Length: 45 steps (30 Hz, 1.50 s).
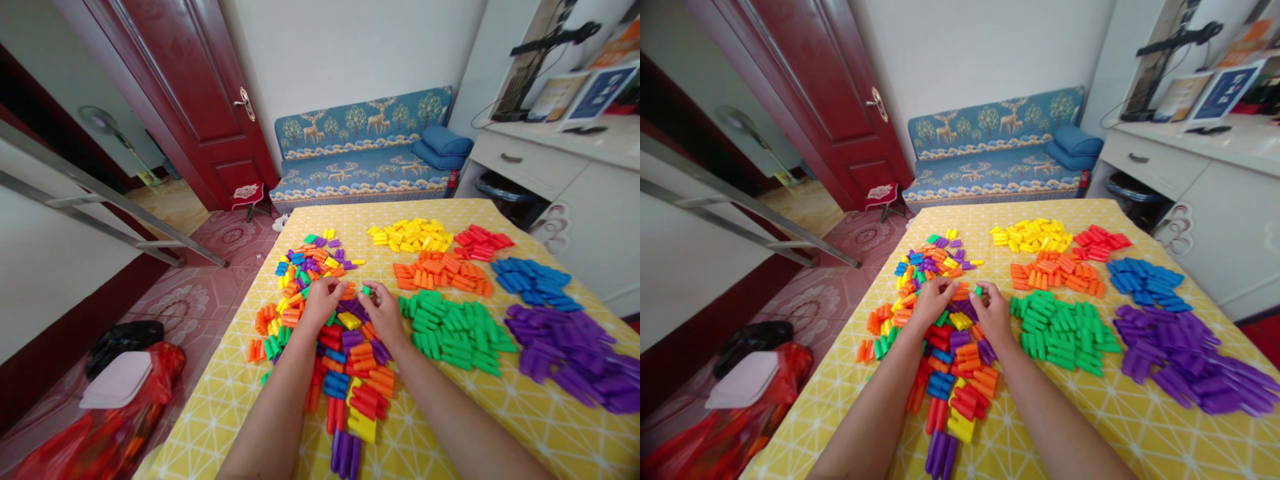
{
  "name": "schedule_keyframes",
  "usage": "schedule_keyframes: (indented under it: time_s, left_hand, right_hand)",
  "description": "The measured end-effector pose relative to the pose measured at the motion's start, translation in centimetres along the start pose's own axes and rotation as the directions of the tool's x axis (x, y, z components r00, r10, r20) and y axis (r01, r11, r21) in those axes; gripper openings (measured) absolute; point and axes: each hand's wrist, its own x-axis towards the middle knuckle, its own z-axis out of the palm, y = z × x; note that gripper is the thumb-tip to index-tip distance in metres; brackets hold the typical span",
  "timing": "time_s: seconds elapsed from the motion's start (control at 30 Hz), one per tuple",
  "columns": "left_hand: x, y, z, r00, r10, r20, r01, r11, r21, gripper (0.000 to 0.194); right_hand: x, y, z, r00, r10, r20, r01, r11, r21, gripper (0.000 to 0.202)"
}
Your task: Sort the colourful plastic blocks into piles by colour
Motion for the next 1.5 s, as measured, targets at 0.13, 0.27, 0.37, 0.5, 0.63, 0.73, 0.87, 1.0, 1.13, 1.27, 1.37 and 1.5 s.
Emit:
schedule_keyframes:
  time_s: [0.13, 0.27, 0.37, 0.5, 0.63, 0.73, 0.87, 1.0, 1.13, 1.27, 1.37, 1.5]
  left_hand:
    - [-0.04, 0.22, -0.14, 1.000, 0.007, -0.011, -0.007, 1.000, 0.000, 0.034]
    - [-0.06, 0.18, -0.15, 1.000, 0.016, -0.007, -0.016, 1.000, -0.006, 0.034]
    - [-0.04, 0.04, -0.09, 1.000, 0.020, -0.007, -0.020, 1.000, -0.001, 0.033]
    - [-0.01, -0.11, 0.03, 0.999, 0.035, -0.005, -0.035, 0.999, 0.009, 0.031]
    - [-0.07, -0.12, 0.07, 0.998, 0.060, 0.013, -0.060, 0.998, 0.022, 0.027]
    - [-0.12, -0.11, 0.08, 0.998, 0.061, 0.021, -0.062, 0.997, 0.042, 0.027]
    - [-0.12, -0.18, 0.13, 0.998, 0.064, 0.009, -0.065, 0.996, 0.060, 0.031]
    - [-0.12, -0.15, 0.12, 0.998, 0.062, 0.014, -0.063, 0.994, 0.084, 0.031]
    - [-0.13, -0.04, 0.06, 0.999, 0.039, -0.001, -0.039, 0.996, 0.084, 0.029]
    - [-0.15, -0.07, 0.08, 0.999, 0.053, -0.009, -0.052, 0.997, 0.064, 0.027]
    - [-0.18, -0.09, 0.14, 0.998, 0.061, 0.006, -0.061, 0.995, 0.081, 0.026]
    - [-0.17, -0.11, 0.24, 0.997, 0.067, 0.029, -0.070, 0.990, 0.122, 0.023]
  right_hand:
    - [0.00, -0.10, -0.02, 1.000, 0.000, 0.003, 0.000, 1.000, 0.003, 0.037]
    - [-0.07, -0.14, -0.03, 1.000, 0.016, 0.010, -0.016, 1.000, 0.007, 0.038]
    - [-0.08, -0.08, -0.05, 1.000, 0.011, 0.009, -0.011, 1.000, -0.002, 0.038]
    - [-0.02, 0.02, -0.05, 1.000, 0.005, 0.010, -0.005, 1.000, -0.009, 0.038]
    - [0.03, 0.01, -0.02, 1.000, 0.008, 0.012, -0.008, 1.000, 0.010, 0.038]
    - [0.04, -0.05, -0.02, 1.000, 0.014, 0.012, -0.014, 1.000, 0.009, 0.038]
    - [0.04, -0.07, -0.03, 1.000, 0.009, 0.014, -0.009, 1.000, 0.011, 0.037]
    - [0.01, 0.03, -0.02, 1.000, 0.009, 0.016, -0.009, 1.000, 0.012, 0.037]
    - [0.03, 0.10, 0.04, 1.000, 0.000, 0.013, 0.000, 1.000, 0.005, 0.036]
    - [0.10, 0.21, 0.11, 1.000, -0.008, 0.009, 0.008, 1.000, 0.003, 0.035]
    - [0.12, 0.28, 0.11, 1.000, 0.000, 0.011, 0.000, 1.000, 0.006, 0.036]
    - [0.06, 0.22, 0.05, 1.000, 0.008, 0.019, -0.009, 1.000, 0.014, 0.036]
